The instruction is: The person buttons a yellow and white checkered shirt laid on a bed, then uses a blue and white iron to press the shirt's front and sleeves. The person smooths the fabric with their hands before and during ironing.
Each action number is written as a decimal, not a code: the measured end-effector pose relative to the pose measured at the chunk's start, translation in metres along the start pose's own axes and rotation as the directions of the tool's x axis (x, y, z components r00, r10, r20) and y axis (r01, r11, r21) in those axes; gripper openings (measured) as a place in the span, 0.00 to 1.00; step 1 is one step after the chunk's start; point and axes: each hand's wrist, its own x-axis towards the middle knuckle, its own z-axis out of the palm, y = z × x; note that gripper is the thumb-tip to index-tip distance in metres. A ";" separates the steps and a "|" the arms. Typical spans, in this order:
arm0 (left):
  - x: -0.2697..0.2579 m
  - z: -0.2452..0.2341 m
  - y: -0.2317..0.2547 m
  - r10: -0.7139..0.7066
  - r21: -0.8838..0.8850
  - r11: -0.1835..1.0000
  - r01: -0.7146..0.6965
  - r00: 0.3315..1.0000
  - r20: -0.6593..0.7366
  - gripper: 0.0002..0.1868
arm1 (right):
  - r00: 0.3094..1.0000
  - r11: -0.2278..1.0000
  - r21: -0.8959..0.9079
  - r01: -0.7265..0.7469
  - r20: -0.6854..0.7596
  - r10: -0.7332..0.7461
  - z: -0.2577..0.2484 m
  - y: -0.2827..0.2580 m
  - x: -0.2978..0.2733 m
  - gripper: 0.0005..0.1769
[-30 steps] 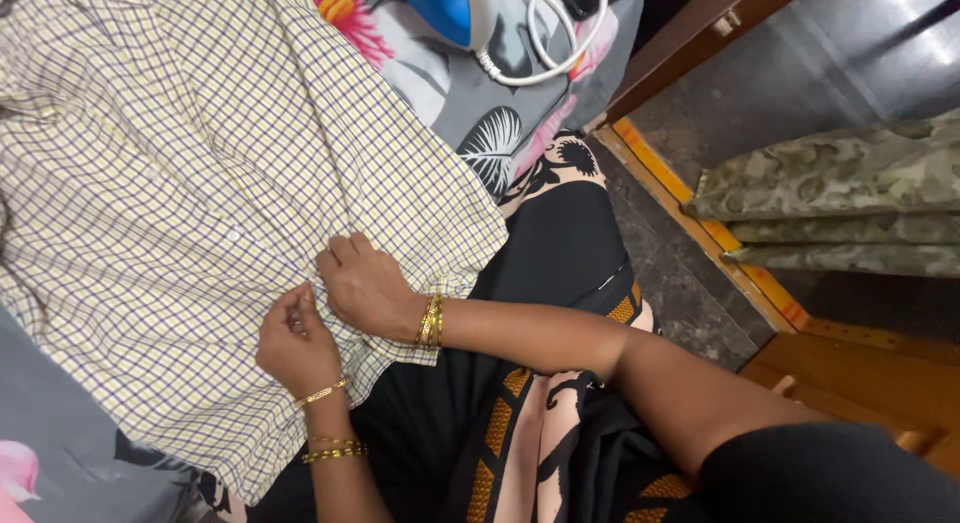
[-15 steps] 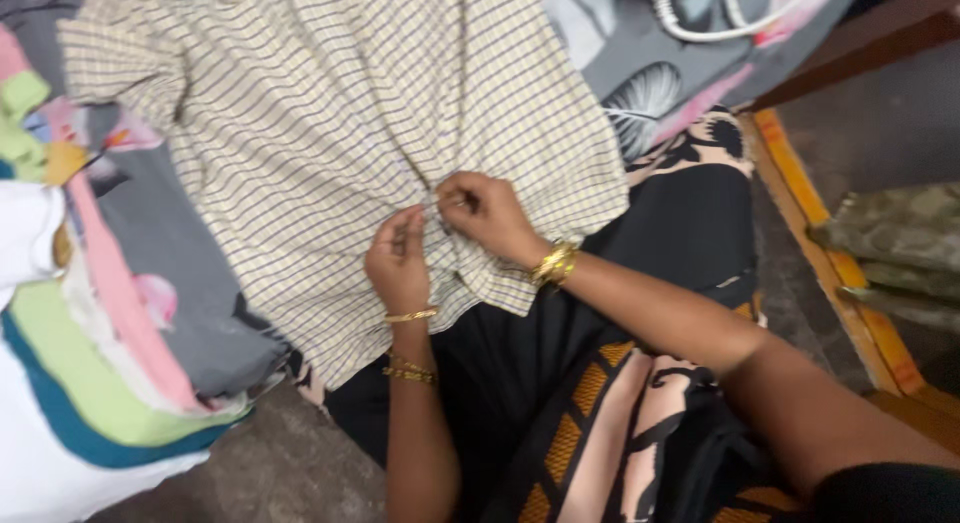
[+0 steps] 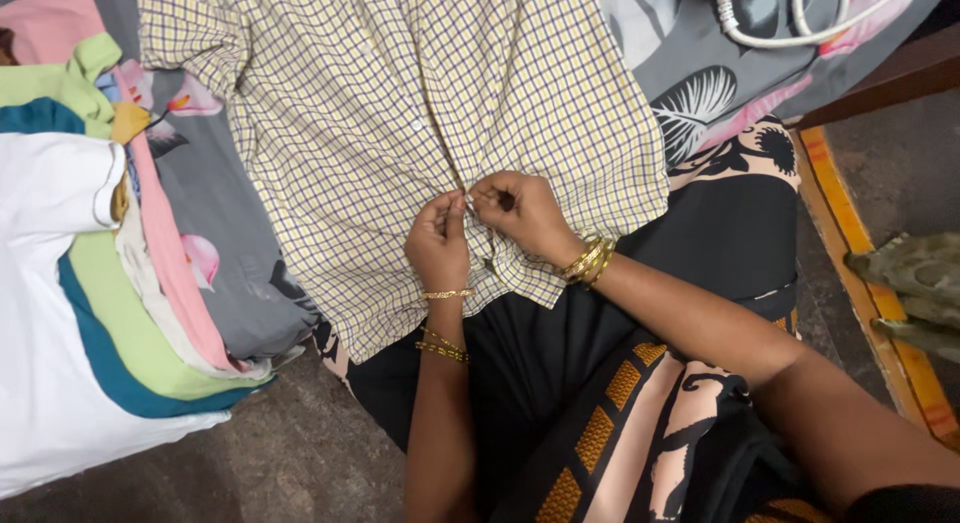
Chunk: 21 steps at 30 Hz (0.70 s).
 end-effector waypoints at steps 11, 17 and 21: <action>-0.001 -0.009 -0.001 -0.065 -0.049 0.997 0.067 0.997 0.033 0.08 | 0.999 0.994 0.100 -0.042 -0.017 0.044 0.004 0.008 -0.002 0.09; 0.000 -0.005 0.000 -0.018 -0.046 0.999 0.019 1.000 0.013 0.08 | 0.990 0.983 0.140 -0.123 0.089 0.111 -0.006 0.004 0.005 0.09; 0.000 -0.001 -0.002 -0.015 -0.066 0.998 0.014 1.000 -0.003 0.09 | 0.973 0.950 0.233 -0.206 0.147 0.175 -0.013 0.003 0.008 0.10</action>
